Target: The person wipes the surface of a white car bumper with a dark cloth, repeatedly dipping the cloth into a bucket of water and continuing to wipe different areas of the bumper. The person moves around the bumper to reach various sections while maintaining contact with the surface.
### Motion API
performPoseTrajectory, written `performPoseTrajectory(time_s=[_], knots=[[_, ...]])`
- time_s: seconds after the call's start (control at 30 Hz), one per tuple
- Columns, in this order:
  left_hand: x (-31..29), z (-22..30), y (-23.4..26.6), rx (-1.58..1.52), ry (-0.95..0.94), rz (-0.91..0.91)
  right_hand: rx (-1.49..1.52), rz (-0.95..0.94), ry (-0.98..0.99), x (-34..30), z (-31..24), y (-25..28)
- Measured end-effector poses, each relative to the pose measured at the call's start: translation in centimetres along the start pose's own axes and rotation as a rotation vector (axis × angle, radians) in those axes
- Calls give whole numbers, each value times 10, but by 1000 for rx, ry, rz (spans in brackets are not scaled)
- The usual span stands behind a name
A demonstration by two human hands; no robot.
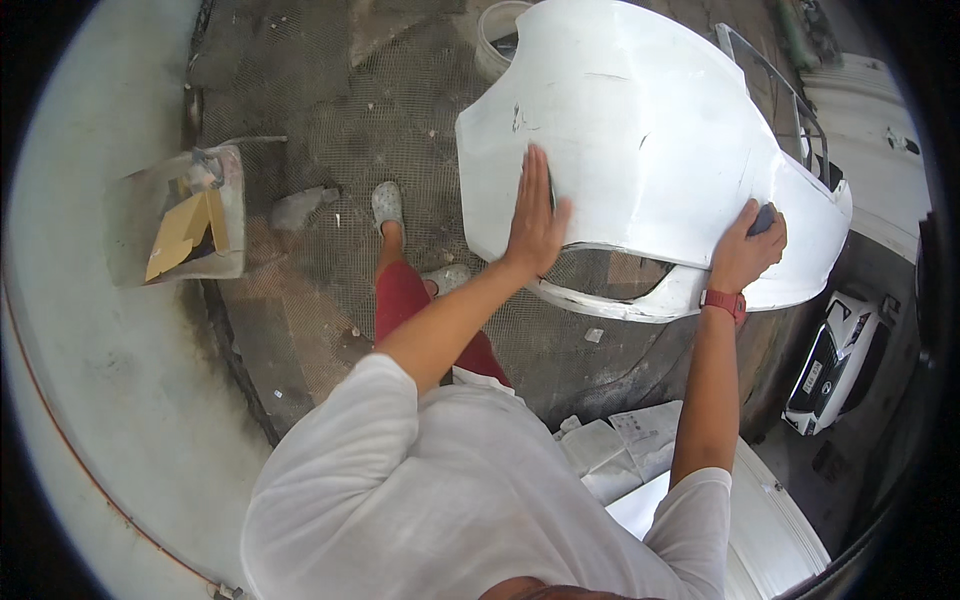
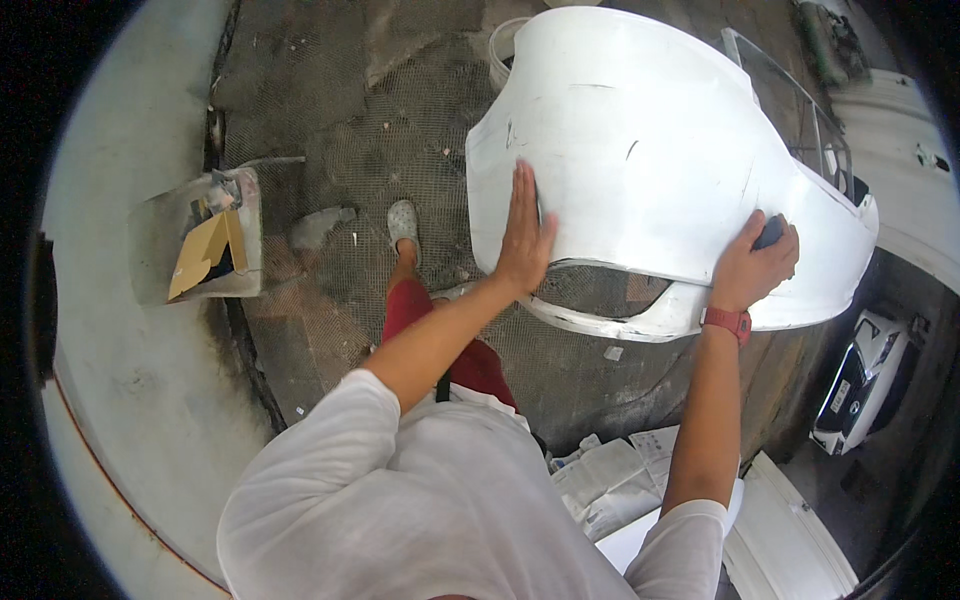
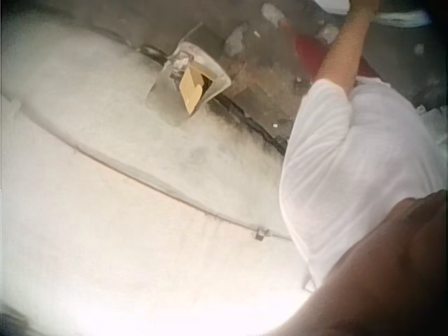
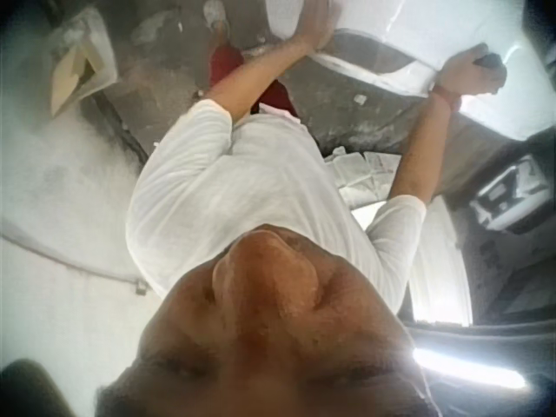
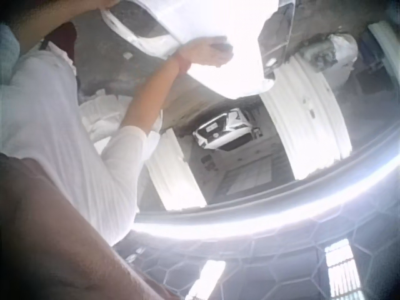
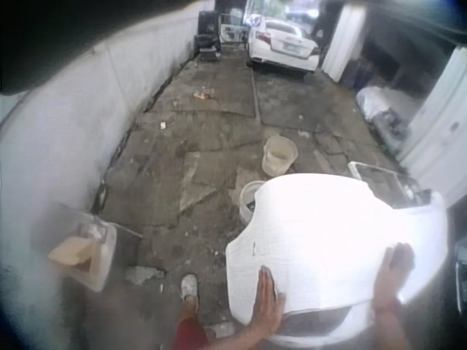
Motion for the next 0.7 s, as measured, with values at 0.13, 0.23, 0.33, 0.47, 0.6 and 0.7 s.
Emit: performPoseTrajectory(time_s=[0.13, 0.23, 0.33, 0.47, 0.6, 0.7], knots=[[95, -102, 13, -318, 416, 46, 8, -22, 42, 5, -11, -4], [105, -132, 6, -352, 494, 80, 17, -9, 66, 7, -12, -11], [46, -24, 8, -60, 183, -62, 1, -25, -14, -1, -1, -2], [53, -71, 9, -177, 271, 12, -40, -24, -11, 0, -7, -3], [93, -149, 23, -336, 662, 22, 10, -44, 45, 8, -15, -12], [79, -44, 15, -192, 272, 65, -10, -45, 2, 2, -8, -7]])
Point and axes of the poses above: each hand's wrist, its own x-axis towards the middle knuckle, its own y-axis out of the back of the hand, z = x × y, the point moved 7 cm from there along x, towards the middle knuckle, and after that the axes turned 11 degrees about -y, right-handed, at the moved point
